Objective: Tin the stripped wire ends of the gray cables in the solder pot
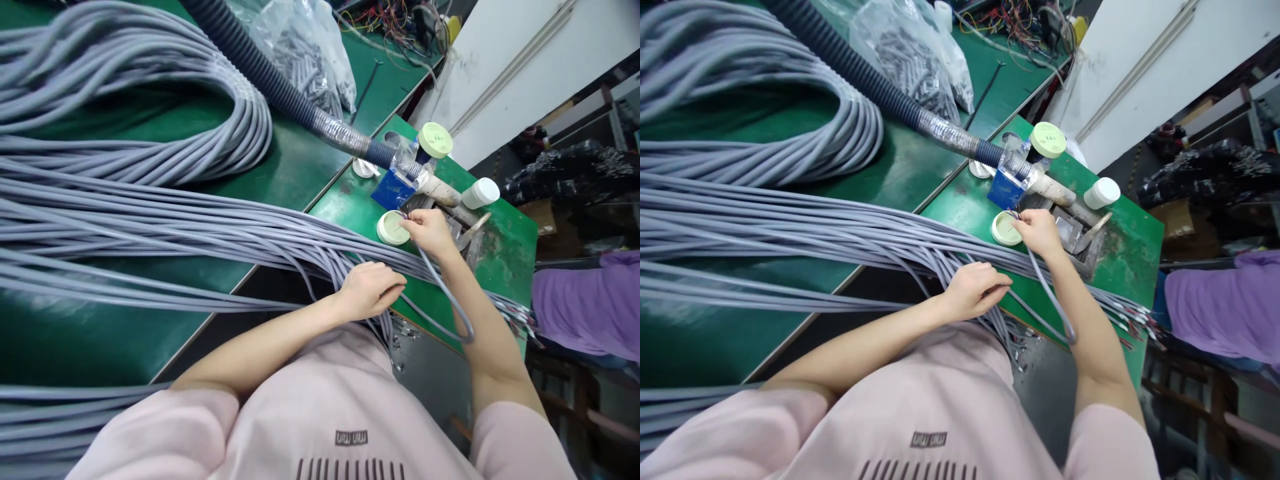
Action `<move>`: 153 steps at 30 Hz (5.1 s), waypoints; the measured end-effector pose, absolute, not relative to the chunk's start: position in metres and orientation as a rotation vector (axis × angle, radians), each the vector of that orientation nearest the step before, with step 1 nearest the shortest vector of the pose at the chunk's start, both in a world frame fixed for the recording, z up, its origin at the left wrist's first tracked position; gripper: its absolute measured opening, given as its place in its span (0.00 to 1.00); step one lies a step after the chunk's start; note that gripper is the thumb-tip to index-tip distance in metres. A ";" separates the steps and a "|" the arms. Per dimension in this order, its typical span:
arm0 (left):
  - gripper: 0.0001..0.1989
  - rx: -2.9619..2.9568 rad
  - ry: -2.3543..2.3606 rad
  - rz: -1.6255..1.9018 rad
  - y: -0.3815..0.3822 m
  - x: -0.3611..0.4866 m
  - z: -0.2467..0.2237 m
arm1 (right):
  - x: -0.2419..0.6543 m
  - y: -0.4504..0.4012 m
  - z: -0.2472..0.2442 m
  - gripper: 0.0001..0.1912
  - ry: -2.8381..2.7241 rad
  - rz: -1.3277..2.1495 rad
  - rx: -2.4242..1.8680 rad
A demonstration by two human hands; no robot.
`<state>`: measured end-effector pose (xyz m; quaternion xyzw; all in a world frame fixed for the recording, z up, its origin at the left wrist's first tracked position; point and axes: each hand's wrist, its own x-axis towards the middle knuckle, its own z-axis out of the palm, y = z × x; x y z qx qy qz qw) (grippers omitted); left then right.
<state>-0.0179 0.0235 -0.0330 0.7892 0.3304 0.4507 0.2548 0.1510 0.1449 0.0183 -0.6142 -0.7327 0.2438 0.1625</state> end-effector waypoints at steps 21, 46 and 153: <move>0.07 2.271 0.886 1.286 0.022 -0.019 -0.036 | 0.227 0.147 0.044 0.18 -2.016 0.397 -1.942; 0.08 2.306 0.897 1.252 0.022 -0.019 -0.034 | 0.282 0.177 0.004 0.14 -1.923 0.238 -2.299; 0.13 0.707 0.667 0.956 0.013 0.037 0.002 | 0.182 -0.085 0.007 0.15 -1.260 1.239 -1.565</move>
